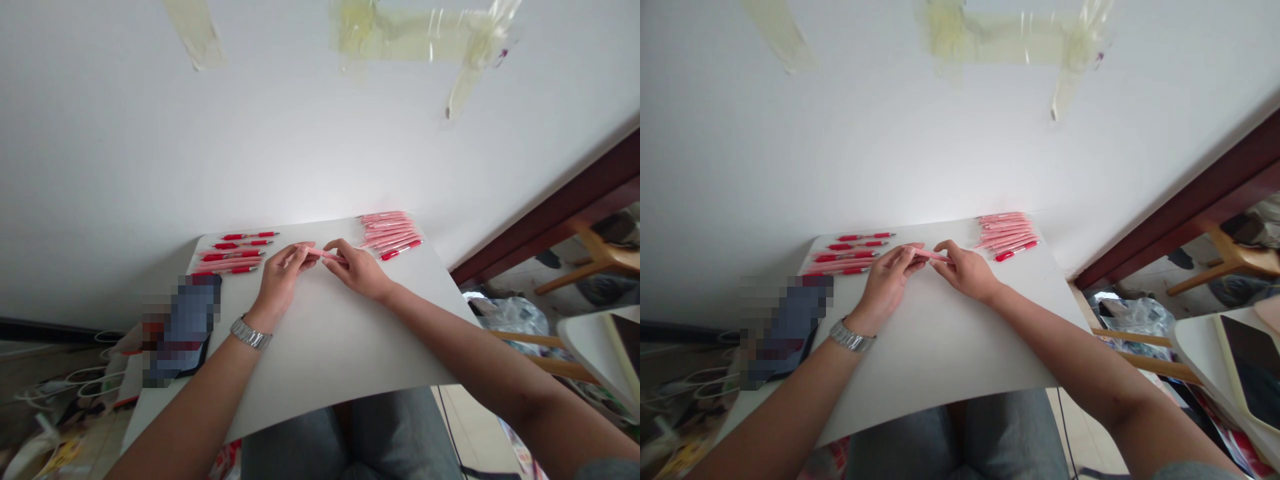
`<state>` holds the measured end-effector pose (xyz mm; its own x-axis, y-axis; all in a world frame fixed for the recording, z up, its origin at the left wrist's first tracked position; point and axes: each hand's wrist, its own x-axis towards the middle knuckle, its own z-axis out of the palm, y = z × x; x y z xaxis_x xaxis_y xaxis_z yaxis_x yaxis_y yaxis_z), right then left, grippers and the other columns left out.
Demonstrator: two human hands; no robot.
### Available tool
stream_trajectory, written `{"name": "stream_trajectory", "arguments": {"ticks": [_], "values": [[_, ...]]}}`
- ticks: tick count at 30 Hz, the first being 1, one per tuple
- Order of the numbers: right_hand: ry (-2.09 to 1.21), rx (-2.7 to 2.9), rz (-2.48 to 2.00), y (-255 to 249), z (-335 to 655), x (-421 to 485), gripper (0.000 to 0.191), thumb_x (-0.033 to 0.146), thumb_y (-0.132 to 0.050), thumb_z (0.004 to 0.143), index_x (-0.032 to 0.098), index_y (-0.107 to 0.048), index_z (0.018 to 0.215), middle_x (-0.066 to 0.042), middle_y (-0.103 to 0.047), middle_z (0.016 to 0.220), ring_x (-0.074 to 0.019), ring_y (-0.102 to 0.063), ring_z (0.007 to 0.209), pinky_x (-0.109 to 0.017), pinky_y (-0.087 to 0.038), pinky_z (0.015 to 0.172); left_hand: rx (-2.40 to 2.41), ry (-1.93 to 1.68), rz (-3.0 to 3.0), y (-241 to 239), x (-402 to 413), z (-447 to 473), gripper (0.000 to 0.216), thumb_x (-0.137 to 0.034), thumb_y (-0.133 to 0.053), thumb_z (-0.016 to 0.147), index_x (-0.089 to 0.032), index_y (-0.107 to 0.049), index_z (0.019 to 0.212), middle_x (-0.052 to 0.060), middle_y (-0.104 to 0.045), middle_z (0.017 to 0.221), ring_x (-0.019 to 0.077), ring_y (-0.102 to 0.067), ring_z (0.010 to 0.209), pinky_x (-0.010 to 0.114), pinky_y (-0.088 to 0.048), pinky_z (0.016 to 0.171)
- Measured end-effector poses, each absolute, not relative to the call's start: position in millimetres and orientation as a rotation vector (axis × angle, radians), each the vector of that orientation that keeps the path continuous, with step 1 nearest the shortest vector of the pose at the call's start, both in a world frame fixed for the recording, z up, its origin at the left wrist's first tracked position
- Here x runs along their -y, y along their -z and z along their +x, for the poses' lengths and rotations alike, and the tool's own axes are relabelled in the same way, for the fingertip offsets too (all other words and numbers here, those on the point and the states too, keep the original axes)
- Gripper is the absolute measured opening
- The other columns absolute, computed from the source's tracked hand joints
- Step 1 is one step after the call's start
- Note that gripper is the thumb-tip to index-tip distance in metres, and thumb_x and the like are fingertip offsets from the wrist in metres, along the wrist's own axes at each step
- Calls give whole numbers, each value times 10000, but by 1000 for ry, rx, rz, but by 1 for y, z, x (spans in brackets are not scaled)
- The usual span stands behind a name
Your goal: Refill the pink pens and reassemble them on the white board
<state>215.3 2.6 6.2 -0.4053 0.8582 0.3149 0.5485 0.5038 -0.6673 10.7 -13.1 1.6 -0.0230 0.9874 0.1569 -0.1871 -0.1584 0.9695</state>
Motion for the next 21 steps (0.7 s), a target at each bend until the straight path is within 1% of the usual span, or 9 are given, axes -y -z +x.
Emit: {"name": "stream_trajectory", "arguments": {"ticks": [2, 4, 7, 9, 11, 13, 15, 19, 21], "values": [[-624, 2121, -1064, -9, 215, -2, 277, 423, -435, 1119, 232, -634, 1125, -46, -733, 949, -179, -656, 809, -284, -428, 733, -985, -1402, 1204, -2, 13, 10, 379, -537, -765, 936, -171, -829, 1008, 131, -797, 1148, 228, -755, 1042, 356, -617, 968], [-597, 2117, -1051, -9, 216, -2, 273, 419, -442, 1116, 231, -634, 1072, -61, -738, 1004, -182, -662, 840, -287, -437, 746, -989, -1408, 1205, -1, 13, 10, 371, -530, -766, 937, -169, -831, 989, 134, -793, 1168, 221, -756, 1025, 353, -617, 971], [-584, 2117, -1113, -5, 216, -3, 167, 395, -566, 1058, 245, -595, 1125, -38, -740, 994, -180, -655, 796, -278, -428, 698, -1003, -1433, 1164, 0, 12, 11, 377, -529, -817, 890, -177, -829, 1023, 123, -787, 1179, 206, -754, 972, 364, -627, 958], [-598, 2129, -1140, -4, 216, -3, 175, 370, -594, 1039, 249, -578, 1165, -19, -742, 961, -179, -655, 772, -273, -421, 680, -1005, -1439, 1157, -1, 12, 11, 384, -531, -831, 875, -176, -825, 1021, 119, -784, 1177, 206, -752, 973, 365, -630, 954], [-594, 2137, -1129, -5, 216, -3, 202, 377, -570, 1059, 247, -588, 1213, -22, -747, 958, -182, -664, 782, -276, -425, 688, -1004, -1440, 1164, -2, 13, 11, 380, -533, -824, 881, -175, -825, 1008, 120, -783, 1174, 209, -752, 987, 358, -631, 947], [-581, 2149, -1069, -6, 215, -3, 230, 380, -491, 1103, 244, -617, 1239, -51, -758, 1033, -187, -687, 858, -284, -443, 732, -1001, -1436, 1181, -2, 13, 11, 371, -531, -809, 897, -174, -825, 996, 121, -787, 1151, 214, -753, 1004, 351, -629, 946], [-561, 2160, -1037, -7, 216, -3, 259, 374, -440, 1123, 245, -647, 1212, -68, -755, 1092, -188, -692, 904, -287, -450, 761, -998, -1429, 1199, -2, 14, 12, 363, -523, -795, 914, -169, -825, 990, 122, -789, 1131, 214, -753, 1011, 344, -625, 949], [-547, 2147, -1102, -5, 217, -5, 148, 363, -564, 1059, 253, -612, 1144, -42, -753, 1047, -177, -668, 807, -276, -425, 697, -1013, -1456, 1166, 0, 13, 12, 369, -520, -825, 887, -171, -821, 1008, 113, -791, 1113, 204, -754, 975, 341, -626, 927], [-571, 2139, -1116, -3, 217, -5, 136, 347, -583, 1032, 256, -576, 1133, -31, -751, 1021, -176, -663, 777, -271, -416, 677, -1021, -1479, 1143, 1, 12, 11, 375, -525, -838, 872, -174, -818, 1001, 110, -792, 1115, 202, -757, 959, 345, -625, 921]]}}
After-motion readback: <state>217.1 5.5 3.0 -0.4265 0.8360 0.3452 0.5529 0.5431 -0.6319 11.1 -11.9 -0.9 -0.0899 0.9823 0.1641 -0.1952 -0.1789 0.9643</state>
